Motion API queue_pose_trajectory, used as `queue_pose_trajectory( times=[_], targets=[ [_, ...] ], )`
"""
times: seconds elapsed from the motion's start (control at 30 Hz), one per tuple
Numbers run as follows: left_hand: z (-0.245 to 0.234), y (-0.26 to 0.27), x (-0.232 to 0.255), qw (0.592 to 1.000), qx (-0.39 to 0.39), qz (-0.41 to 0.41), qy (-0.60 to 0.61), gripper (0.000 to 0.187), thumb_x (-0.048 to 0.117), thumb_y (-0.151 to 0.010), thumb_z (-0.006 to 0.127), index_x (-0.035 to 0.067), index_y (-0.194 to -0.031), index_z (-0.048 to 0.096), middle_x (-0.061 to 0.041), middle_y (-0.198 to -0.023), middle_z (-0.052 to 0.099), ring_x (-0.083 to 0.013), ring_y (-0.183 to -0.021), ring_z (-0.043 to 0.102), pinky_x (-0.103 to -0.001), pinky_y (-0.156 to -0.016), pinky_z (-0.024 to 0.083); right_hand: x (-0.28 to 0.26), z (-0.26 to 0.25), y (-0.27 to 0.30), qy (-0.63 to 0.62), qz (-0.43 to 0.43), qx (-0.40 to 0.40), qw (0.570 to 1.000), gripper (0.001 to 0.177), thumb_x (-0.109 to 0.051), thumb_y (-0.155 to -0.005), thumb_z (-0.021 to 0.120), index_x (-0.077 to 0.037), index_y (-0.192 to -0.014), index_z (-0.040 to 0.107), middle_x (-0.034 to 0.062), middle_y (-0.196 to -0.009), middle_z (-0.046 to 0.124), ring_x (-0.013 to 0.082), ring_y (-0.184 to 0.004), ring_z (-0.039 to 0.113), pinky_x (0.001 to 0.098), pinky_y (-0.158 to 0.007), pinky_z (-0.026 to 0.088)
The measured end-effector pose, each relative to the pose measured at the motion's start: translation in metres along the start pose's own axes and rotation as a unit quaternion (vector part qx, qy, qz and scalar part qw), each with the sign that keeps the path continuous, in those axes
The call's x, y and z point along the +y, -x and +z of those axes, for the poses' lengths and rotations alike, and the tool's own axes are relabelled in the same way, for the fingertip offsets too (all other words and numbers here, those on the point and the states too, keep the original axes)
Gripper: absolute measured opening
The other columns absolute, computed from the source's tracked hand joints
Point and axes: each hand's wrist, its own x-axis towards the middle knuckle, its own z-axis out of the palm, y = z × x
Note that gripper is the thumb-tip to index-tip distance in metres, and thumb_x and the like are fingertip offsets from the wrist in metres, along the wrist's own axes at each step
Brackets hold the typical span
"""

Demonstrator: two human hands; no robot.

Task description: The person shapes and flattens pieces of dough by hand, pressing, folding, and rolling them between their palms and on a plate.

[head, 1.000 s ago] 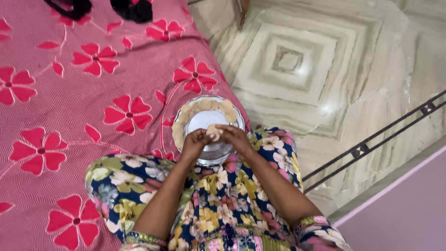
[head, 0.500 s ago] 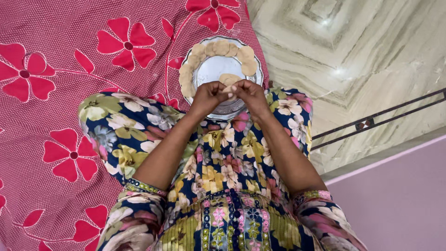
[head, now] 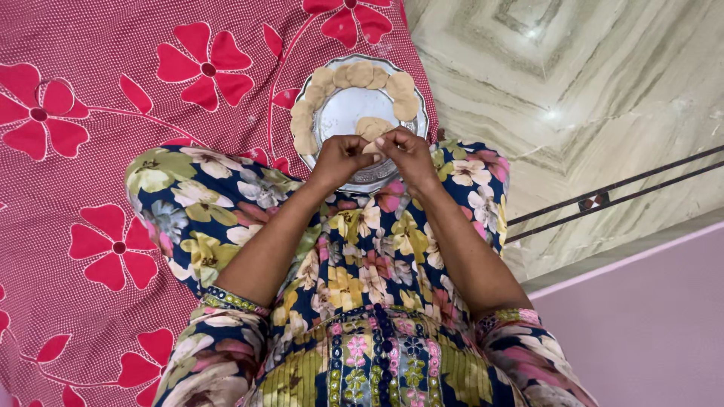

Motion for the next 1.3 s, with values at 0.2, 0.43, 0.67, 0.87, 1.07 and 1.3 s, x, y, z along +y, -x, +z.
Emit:
queue_pose_trajectory(
  times=[0.2, 0.43, 0.67, 0.87, 1.07, 1.3],
  targets=[
    [0.003, -0.009, -0.007, 0.989, 0.053, 0.022, 0.140, 0.021, 0.006, -0.084, 0.081, 0.002, -0.100, 0.068, -0.001, -0.085, 0.074, -0.0064, -0.074, 0.068, -0.023, -0.067, 0.055, -0.024, 0.007, 0.004, -0.155, 0.116, -0.016, 0.981, 0.022, -0.019, -0.101, 0.063, -0.009, -0.121, 0.064, 0.0021, -0.109, 0.071, 0.0113, -0.098, 0.067, 0.0314, -0.088, 0.055],
    [-0.001, -0.010, -0.011, 0.990, 0.044, 0.014, 0.130, 0.013, 0.011, -0.093, 0.076, 0.000, -0.100, 0.074, -0.003, -0.087, 0.075, -0.0073, -0.078, 0.067, -0.023, -0.071, 0.053, -0.020, 0.006, 0.001, -0.183, 0.098, -0.026, 0.978, 0.017, -0.015, -0.101, 0.064, -0.007, -0.116, 0.063, 0.0052, -0.112, 0.069, 0.0143, -0.101, 0.068, 0.0336, -0.091, 0.056],
    [0.000, 0.000, 0.000, 0.994, 0.088, 0.045, 0.050, 0.018, 0.017, -0.096, 0.073, 0.003, -0.106, 0.075, -0.004, -0.089, 0.076, -0.0079, -0.080, 0.068, -0.024, -0.073, 0.054, -0.008, 0.008, 0.001, -0.174, 0.070, -0.014, 0.982, 0.016, -0.007, -0.101, 0.068, -0.004, -0.116, 0.063, 0.0047, -0.111, 0.067, 0.0151, -0.101, 0.066, 0.0366, -0.092, 0.057],
    [0.001, -0.005, 0.003, 0.993, 0.098, 0.048, 0.046, 0.020, 0.020, -0.093, 0.076, 0.000, -0.096, 0.077, -0.005, -0.082, 0.076, -0.0095, -0.074, 0.066, -0.026, -0.068, 0.053, -0.002, 0.011, -0.001, -0.132, 0.076, -0.063, 0.986, 0.015, -0.010, -0.099, 0.064, -0.005, -0.113, 0.061, 0.0046, -0.109, 0.070, 0.0149, -0.101, 0.068, 0.0340, -0.094, 0.059],
    [0.003, -0.007, -0.004, 0.987, 0.141, 0.071, -0.014, 0.020, 0.017, -0.093, 0.076, 0.001, -0.103, 0.071, -0.003, -0.079, 0.068, -0.0090, -0.071, 0.061, -0.027, -0.066, 0.051, -0.007, 0.014, -0.002, -0.081, 0.032, -0.007, 0.996, 0.017, -0.012, -0.104, 0.060, -0.005, -0.120, 0.062, 0.0030, -0.107, 0.069, 0.0130, -0.098, 0.065, 0.0306, -0.088, 0.054],
    [0.003, -0.015, -0.022, 0.993, 0.079, 0.021, 0.084, 0.011, 0.007, -0.093, 0.073, -0.003, -0.098, 0.071, -0.006, -0.082, 0.073, -0.0106, -0.072, 0.066, -0.025, -0.068, 0.052, -0.016, 0.016, -0.001, -0.138, 0.049, -0.028, 0.989, 0.043, -0.009, -0.096, 0.064, -0.007, -0.136, 0.048, 0.0054, -0.116, 0.067, 0.0140, -0.102, 0.065, 0.0308, -0.088, 0.054]
  ],
)
